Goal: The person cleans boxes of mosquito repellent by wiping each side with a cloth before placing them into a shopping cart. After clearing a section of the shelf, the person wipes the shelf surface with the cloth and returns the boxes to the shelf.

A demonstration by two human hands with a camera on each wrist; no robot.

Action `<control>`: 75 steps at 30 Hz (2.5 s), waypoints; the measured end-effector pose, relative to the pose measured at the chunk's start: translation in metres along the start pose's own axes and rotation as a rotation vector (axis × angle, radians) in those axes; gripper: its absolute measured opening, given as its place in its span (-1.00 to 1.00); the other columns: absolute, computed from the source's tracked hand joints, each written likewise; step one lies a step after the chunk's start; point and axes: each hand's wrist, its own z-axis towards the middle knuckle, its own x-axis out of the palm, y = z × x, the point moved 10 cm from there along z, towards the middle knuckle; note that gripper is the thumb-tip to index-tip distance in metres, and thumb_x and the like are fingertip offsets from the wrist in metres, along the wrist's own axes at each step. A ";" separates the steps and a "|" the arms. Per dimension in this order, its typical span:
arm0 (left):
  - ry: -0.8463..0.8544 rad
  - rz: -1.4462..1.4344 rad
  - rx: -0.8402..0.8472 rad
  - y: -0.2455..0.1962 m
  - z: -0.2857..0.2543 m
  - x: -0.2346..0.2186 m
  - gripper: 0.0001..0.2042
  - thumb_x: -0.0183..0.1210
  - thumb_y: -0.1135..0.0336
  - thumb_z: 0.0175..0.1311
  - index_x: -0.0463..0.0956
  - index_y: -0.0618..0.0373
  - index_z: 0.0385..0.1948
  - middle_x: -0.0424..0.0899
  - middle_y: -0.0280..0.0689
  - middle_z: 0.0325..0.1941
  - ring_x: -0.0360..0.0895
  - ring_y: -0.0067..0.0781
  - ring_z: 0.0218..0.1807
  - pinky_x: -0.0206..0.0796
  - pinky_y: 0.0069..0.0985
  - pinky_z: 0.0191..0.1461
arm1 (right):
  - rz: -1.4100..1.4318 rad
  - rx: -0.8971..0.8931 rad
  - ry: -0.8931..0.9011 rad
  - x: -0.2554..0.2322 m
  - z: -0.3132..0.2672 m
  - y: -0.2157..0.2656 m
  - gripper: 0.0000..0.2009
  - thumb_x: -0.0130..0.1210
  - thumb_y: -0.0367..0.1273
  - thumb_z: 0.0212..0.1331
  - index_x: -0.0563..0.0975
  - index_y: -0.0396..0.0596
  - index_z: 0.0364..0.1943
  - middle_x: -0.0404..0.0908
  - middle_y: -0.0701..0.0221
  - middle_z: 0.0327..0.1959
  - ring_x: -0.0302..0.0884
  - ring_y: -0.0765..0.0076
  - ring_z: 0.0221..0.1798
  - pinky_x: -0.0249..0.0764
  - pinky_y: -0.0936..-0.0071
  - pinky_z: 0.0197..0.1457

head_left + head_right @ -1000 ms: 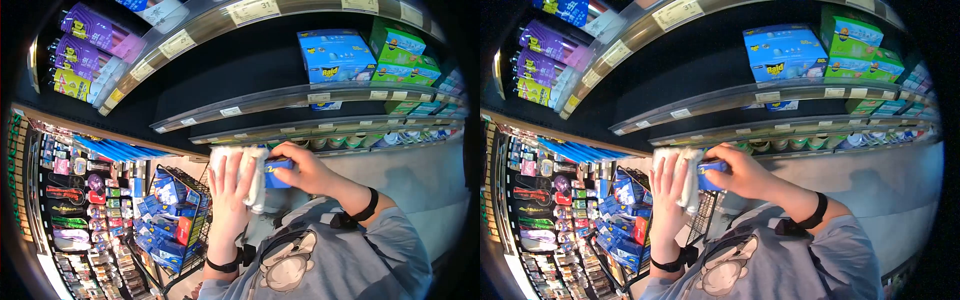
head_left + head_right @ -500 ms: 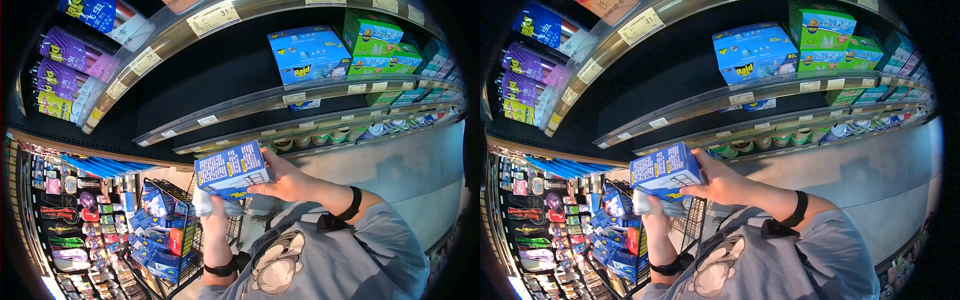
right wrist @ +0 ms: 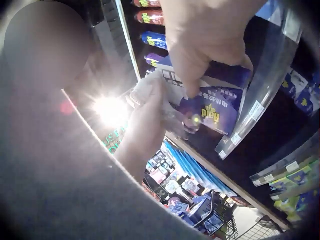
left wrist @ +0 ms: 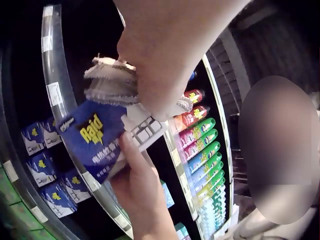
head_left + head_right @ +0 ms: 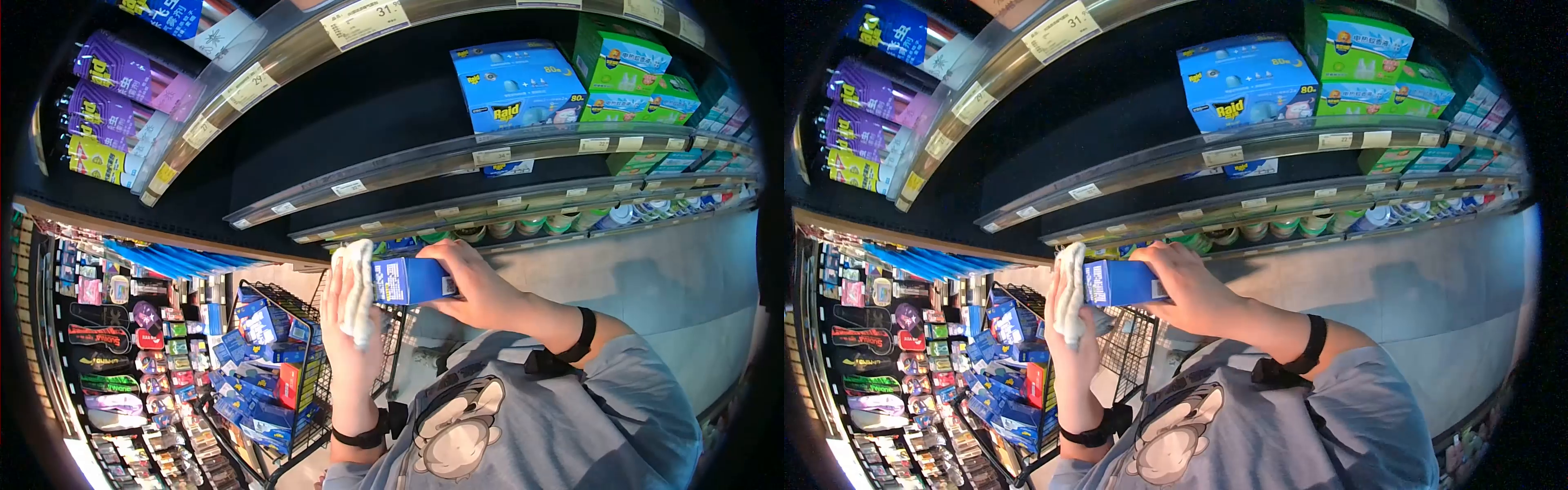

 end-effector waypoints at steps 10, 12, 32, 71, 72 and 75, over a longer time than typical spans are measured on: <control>-0.040 -0.079 0.138 -0.015 0.004 -0.011 -0.34 0.14 0.05 0.24 0.17 0.23 0.30 0.23 0.00 0.36 0.14 0.09 0.40 -0.12 -0.10 0.46 | -0.217 -0.010 0.119 0.013 -0.001 0.003 -0.43 0.27 -0.33 -0.03 0.32 -0.12 0.10 0.40 0.13 0.02 0.32 -0.12 0.09 0.23 0.02 0.17; 0.023 -0.199 0.115 -0.028 -0.001 -0.002 -0.21 0.35 0.09 -0.04 0.22 0.23 0.26 0.25 0.02 0.33 0.15 0.11 0.38 -0.01 -0.11 0.41 | -0.195 -0.030 0.159 0.015 -0.002 0.008 -0.42 0.26 -0.31 -0.02 0.32 -0.13 0.12 0.39 0.11 0.04 0.31 -0.12 0.11 0.21 0.02 0.19; -0.695 -1.315 -0.751 0.100 -0.079 0.001 -0.27 0.12 -0.17 0.23 0.16 0.22 0.25 0.41 -0.14 0.16 0.43 -0.19 0.15 0.30 -0.25 0.20 | 0.478 0.176 0.172 0.015 -0.001 -0.003 -0.36 0.37 -0.36 -0.04 0.26 -0.10 0.14 0.43 0.14 0.05 0.44 0.09 0.11 0.33 0.28 0.19; -0.063 -0.879 -0.213 0.050 -0.033 0.019 -0.37 0.34 0.29 0.08 0.26 0.27 0.18 0.49 -0.15 0.11 0.43 -0.28 0.12 0.24 -0.30 0.21 | 0.457 0.187 0.050 -0.002 0.010 0.012 -0.22 0.41 -0.35 -0.11 0.21 -0.08 0.24 0.36 0.17 0.05 0.39 0.23 0.08 0.39 0.36 0.14; -0.106 -1.111 -0.352 0.061 -0.039 0.026 -0.43 0.34 0.26 0.12 0.30 0.26 0.14 0.53 -0.20 0.04 0.46 -0.38 0.06 0.27 -0.36 0.16 | 0.471 0.170 0.041 0.000 0.010 0.010 -0.21 0.40 -0.32 -0.09 0.19 -0.08 0.25 0.35 0.16 0.08 0.37 0.20 0.12 0.38 0.35 0.16; -0.185 -1.027 -0.337 0.066 -0.042 0.023 -0.49 0.24 0.09 0.23 0.33 0.24 0.07 0.55 -0.29 -0.07 0.47 -0.48 -0.02 0.31 -0.44 0.09 | 0.195 -0.018 0.216 0.020 0.012 0.020 -0.27 0.32 -0.22 0.03 0.18 -0.11 0.24 0.38 0.09 0.10 0.39 0.15 0.17 0.39 0.33 0.13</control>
